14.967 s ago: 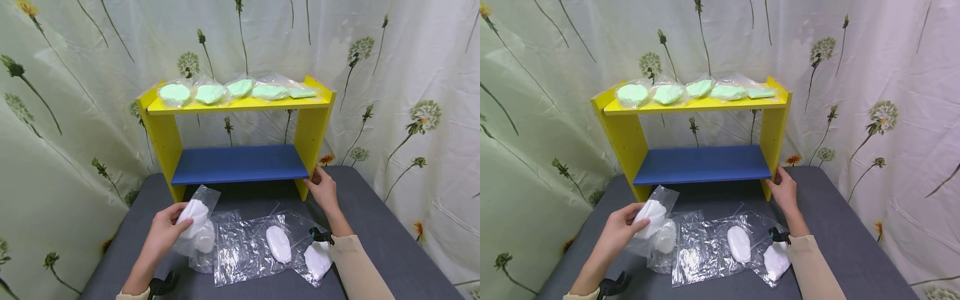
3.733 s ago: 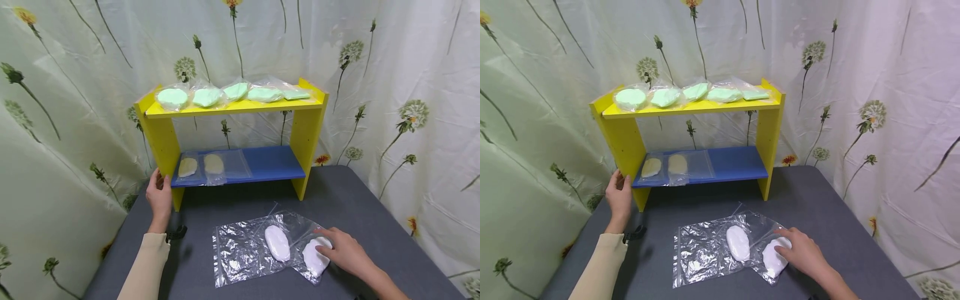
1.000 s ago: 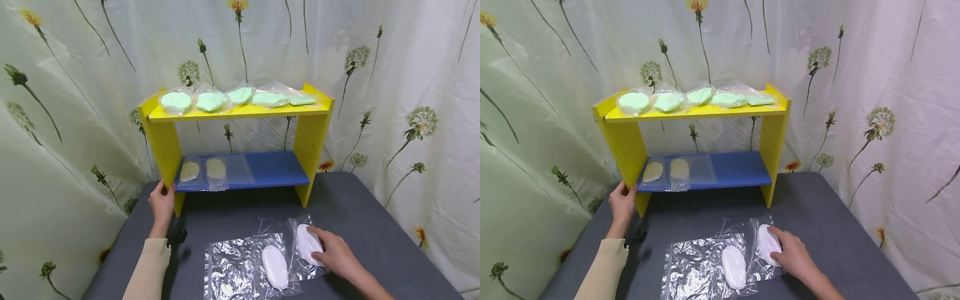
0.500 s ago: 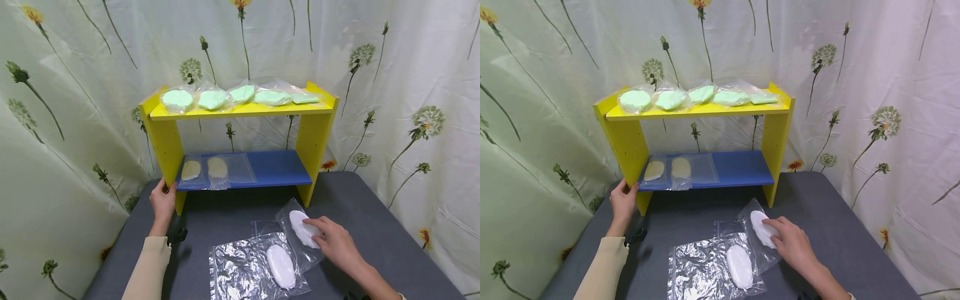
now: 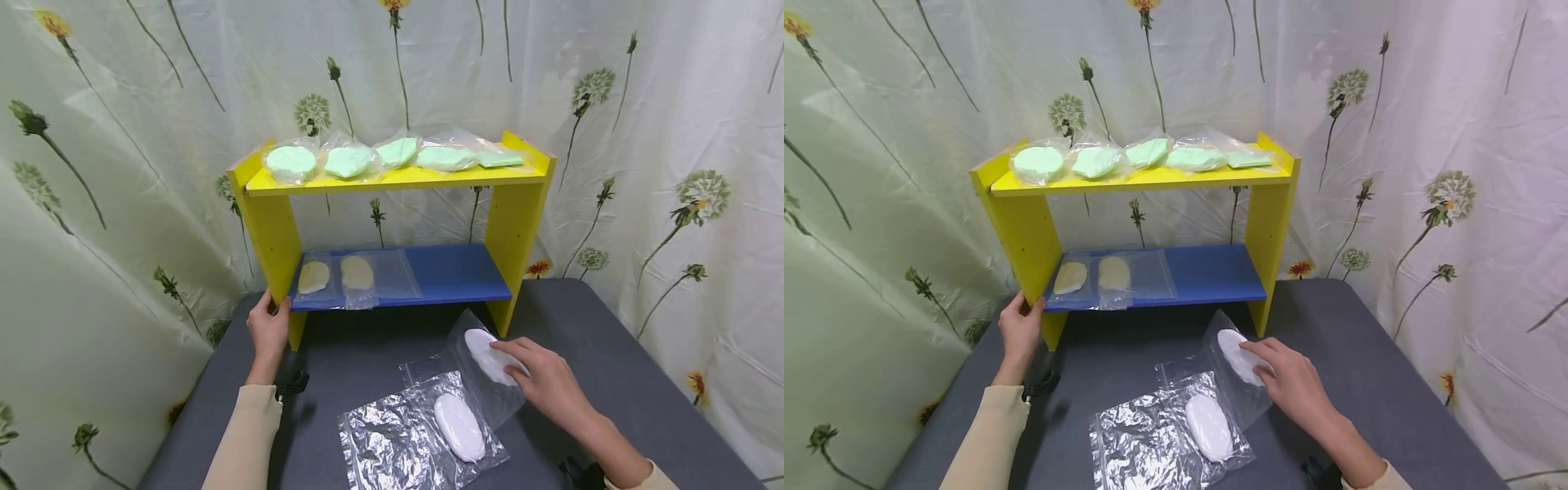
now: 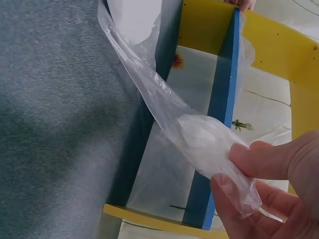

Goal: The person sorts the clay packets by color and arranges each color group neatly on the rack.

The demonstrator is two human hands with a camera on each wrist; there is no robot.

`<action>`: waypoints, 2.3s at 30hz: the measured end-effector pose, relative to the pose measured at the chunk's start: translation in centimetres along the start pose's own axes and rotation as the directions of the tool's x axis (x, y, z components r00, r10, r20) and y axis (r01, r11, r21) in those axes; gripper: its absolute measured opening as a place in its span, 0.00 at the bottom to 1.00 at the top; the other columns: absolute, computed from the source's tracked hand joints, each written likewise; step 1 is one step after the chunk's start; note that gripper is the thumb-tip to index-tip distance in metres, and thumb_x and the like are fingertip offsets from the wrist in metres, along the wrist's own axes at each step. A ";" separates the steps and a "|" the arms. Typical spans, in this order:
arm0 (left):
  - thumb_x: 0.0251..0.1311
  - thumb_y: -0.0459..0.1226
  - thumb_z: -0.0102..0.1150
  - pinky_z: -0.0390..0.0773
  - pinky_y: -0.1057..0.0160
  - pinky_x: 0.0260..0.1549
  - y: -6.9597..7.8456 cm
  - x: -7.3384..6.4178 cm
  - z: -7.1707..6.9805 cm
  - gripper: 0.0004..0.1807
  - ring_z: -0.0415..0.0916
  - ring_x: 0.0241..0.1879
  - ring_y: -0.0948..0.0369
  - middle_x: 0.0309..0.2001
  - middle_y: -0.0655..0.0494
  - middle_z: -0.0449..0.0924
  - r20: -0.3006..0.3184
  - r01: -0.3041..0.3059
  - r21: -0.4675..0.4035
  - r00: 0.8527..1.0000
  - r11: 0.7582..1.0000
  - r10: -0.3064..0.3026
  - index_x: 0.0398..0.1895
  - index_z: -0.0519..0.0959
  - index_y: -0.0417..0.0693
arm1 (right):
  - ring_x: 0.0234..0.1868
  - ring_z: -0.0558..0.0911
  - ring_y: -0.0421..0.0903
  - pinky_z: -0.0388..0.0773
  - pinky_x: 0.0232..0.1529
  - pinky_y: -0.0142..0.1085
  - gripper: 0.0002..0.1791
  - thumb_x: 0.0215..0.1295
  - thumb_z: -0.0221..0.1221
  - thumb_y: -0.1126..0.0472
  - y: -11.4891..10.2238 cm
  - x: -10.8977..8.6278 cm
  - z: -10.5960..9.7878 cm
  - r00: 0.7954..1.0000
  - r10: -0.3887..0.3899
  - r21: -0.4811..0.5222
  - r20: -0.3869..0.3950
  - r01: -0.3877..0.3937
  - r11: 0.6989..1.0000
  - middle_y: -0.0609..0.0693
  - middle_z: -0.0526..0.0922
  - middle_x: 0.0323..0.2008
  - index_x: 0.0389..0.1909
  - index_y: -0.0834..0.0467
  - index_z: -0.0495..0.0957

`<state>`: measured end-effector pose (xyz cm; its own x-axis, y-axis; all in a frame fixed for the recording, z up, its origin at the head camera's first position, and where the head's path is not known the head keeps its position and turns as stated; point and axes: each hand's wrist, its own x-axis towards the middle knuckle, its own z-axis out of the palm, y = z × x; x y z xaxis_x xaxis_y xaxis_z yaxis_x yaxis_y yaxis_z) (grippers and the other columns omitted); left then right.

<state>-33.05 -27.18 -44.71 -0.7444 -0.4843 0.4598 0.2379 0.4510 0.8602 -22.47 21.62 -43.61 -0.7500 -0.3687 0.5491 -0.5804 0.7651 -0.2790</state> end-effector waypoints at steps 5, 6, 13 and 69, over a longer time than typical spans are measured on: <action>0.57 0.44 0.58 0.76 0.54 0.43 0.1 0.0 0.0 0.22 0.74 0.49 0.56 0.50 0.51 0.77 0.002 0.003 0.001 1.000 1.000 -0.003 0.58 0.72 0.64 | 0.32 0.75 0.33 0.73 0.26 0.30 0.31 0.42 0.68 0.71 0.0 0.7 -0.3 0.999 -0.031 0.016 -0.036 0.032 0.999 0.38 0.77 0.40 0.50 0.44 0.78; 0.57 0.44 0.58 0.76 0.54 0.43 0.1 0.0 0.0 0.22 0.74 0.49 0.57 0.50 0.51 0.77 0.001 0.002 0.003 1.000 1.000 -0.002 0.57 0.73 0.65 | 0.33 0.76 0.33 0.74 0.27 0.30 0.31 0.43 0.68 0.71 0.0 0.8 -0.4 0.999 -0.032 0.018 -0.044 0.033 0.999 0.37 0.77 0.40 0.49 0.43 0.78; 0.57 0.44 0.58 0.76 0.54 0.43 0.2 0.1 0.0 0.23 0.75 0.48 0.57 0.49 0.52 0.77 0.000 -0.007 0.003 1.000 1.000 0.007 0.58 0.72 0.64 | 0.30 0.75 0.33 0.72 0.25 0.26 0.27 0.44 0.68 0.70 -0.4 1.7 -0.7 0.996 -0.041 0.057 -0.073 0.045 0.997 0.38 0.77 0.37 0.46 0.44 0.80; 0.58 0.45 0.58 0.76 0.54 0.43 0.0 -0.1 -0.2 0.22 0.74 0.48 0.57 0.49 0.52 0.76 0.010 -0.012 -0.005 1.000 1.000 0.012 0.58 0.73 0.64 | 0.44 0.76 0.41 0.79 0.35 0.37 0.30 0.51 0.66 0.65 0.1 11.9 0.0 0.956 0.147 0.415 -0.253 -0.030 0.909 0.43 0.73 0.46 0.56 0.43 0.74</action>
<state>-32.86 -27.27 -44.74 -0.7479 -0.4712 0.4677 0.2499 0.4529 0.8558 -31.44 17.36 -37.09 -0.7219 -0.1064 0.6837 -0.6372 0.4874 -0.5970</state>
